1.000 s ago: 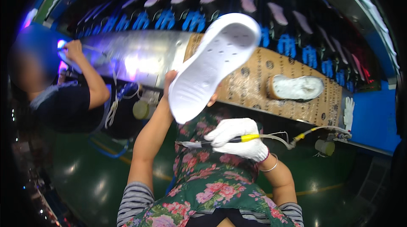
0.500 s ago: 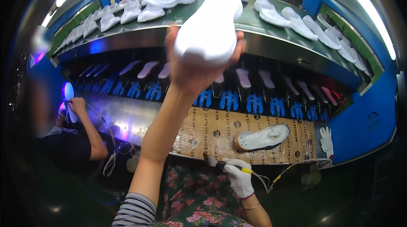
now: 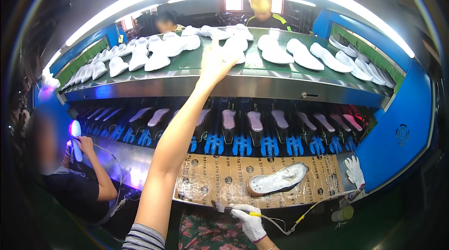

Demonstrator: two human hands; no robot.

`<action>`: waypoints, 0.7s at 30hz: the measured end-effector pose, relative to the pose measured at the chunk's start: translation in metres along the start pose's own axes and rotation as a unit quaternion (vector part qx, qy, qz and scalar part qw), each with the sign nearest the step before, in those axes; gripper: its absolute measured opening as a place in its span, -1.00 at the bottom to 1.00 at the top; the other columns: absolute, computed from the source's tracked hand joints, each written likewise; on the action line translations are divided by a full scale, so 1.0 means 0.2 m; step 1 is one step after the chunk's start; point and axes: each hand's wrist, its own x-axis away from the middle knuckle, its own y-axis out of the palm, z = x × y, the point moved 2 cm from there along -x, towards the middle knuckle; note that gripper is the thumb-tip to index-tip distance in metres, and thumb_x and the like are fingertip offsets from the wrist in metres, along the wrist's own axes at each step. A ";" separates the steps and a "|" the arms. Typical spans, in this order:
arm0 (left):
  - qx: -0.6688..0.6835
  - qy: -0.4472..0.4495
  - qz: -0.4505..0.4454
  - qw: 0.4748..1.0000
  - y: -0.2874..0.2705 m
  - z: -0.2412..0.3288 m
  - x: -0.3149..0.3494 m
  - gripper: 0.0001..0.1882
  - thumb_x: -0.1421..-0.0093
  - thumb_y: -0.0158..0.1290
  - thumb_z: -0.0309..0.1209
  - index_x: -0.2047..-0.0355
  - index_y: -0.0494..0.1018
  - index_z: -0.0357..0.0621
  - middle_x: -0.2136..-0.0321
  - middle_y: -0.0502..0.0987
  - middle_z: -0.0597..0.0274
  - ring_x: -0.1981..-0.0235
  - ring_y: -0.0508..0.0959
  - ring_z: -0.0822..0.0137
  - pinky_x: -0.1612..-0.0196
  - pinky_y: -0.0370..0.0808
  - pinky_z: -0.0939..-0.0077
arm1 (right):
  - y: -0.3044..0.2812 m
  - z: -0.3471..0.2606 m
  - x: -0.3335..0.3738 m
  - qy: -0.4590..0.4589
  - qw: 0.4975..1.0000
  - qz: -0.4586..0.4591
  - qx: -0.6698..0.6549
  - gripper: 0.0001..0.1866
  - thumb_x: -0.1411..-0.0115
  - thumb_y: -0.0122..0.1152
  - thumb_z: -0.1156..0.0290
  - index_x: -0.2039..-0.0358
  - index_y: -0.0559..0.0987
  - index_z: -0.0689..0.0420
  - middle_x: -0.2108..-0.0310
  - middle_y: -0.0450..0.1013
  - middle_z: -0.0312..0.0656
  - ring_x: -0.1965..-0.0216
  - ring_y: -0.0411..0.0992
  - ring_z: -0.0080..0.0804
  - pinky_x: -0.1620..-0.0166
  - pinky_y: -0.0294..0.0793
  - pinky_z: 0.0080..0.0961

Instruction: The person picks white slipper soles from a conveyor belt, trims excess material from the edges with a small handheld tool, and places the finished soles back on the belt. The process is repeated continuously for multiple soles.

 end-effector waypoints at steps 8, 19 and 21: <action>-0.071 0.050 0.064 0.994 0.04 -0.04 -0.02 0.05 -0.01 0.35 0.04 -0.40 0.26 -0.32 -0.27 0.35 -0.21 -0.20 0.35 -0.19 -0.29 0.28 -0.04 | 0.02 0.06 0.01 0.012 1.000 0.026 -0.008 -0.78 -0.20 0.42 0.60 0.12 0.75 0.31 0.15 0.68 -0.13 0.19 0.61 -0.47 0.10 0.58 -0.57; -0.357 0.059 0.204 0.910 -0.94 -0.73 -0.05 -0.15 0.12 0.35 0.11 -0.16 0.59 -0.07 -0.12 0.61 0.02 -0.26 0.49 0.00 -0.36 0.25 -0.18 | 0.10 0.06 -0.01 0.054 0.998 0.014 0.003 -0.79 -0.18 0.38 0.57 0.15 0.71 0.32 0.36 0.60 -0.24 0.37 0.47 -0.52 0.24 0.44 -0.58; -0.332 -0.025 0.130 0.934 -0.96 -0.77 -0.06 -0.17 0.12 0.35 0.19 -0.07 0.64 -0.09 -0.01 0.67 0.06 -0.16 0.58 0.05 -0.33 0.27 -0.20 | 0.10 0.08 -0.03 0.056 0.998 0.017 0.027 -0.80 -0.18 0.40 0.56 0.16 0.72 0.31 0.34 0.62 -0.22 0.36 0.49 -0.50 0.24 0.46 -0.57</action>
